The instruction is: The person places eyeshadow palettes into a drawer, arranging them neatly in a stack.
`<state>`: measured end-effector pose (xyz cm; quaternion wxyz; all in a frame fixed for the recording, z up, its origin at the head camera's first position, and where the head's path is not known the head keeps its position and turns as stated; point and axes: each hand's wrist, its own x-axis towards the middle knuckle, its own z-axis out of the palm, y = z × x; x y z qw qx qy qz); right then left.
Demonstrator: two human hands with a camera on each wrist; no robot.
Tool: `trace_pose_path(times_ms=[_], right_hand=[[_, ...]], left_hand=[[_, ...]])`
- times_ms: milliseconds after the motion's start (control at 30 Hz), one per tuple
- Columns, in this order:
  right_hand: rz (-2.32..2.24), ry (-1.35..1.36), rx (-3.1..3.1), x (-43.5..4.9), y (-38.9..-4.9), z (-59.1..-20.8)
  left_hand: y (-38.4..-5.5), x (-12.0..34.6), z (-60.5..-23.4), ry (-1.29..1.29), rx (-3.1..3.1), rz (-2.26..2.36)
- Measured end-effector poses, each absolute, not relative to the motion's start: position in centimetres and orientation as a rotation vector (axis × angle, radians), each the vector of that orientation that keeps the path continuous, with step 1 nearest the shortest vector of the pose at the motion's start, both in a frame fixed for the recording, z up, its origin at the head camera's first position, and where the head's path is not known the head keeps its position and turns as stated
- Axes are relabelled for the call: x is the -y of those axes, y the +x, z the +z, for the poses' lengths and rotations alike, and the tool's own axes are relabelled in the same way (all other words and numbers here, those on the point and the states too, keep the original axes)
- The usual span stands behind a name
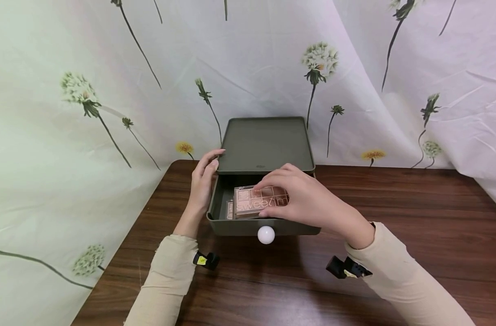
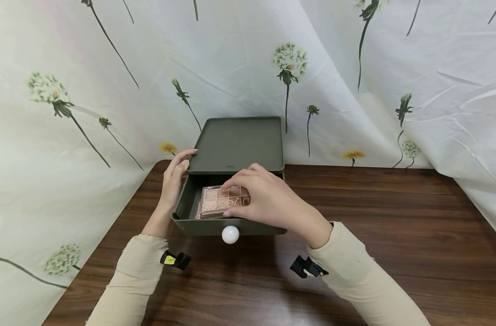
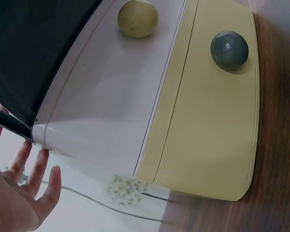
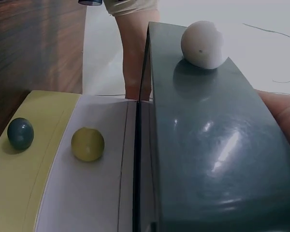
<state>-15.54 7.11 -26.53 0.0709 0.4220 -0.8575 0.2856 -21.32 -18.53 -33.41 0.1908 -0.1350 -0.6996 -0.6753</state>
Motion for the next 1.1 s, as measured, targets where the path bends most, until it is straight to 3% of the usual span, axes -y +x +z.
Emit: trace_pose_path(times_ms=[300,733,1100], right_hand=[[0.952,1.213,2.516,-7.7,-14.7,-26.7],[1.124,1.221,1.868,-7.6,-10.0,-28.3],[1.075,1.182,1.952,-7.3,-7.6,-32.5]], left_hand=[[-21.4,18.5,-33.5,-0.396,1.984,-1.880],[-21.2,18.4,-33.5,-0.366,1.983,-1.876],[-21.2,18.5,-33.5,-0.370,1.998,-1.877]])
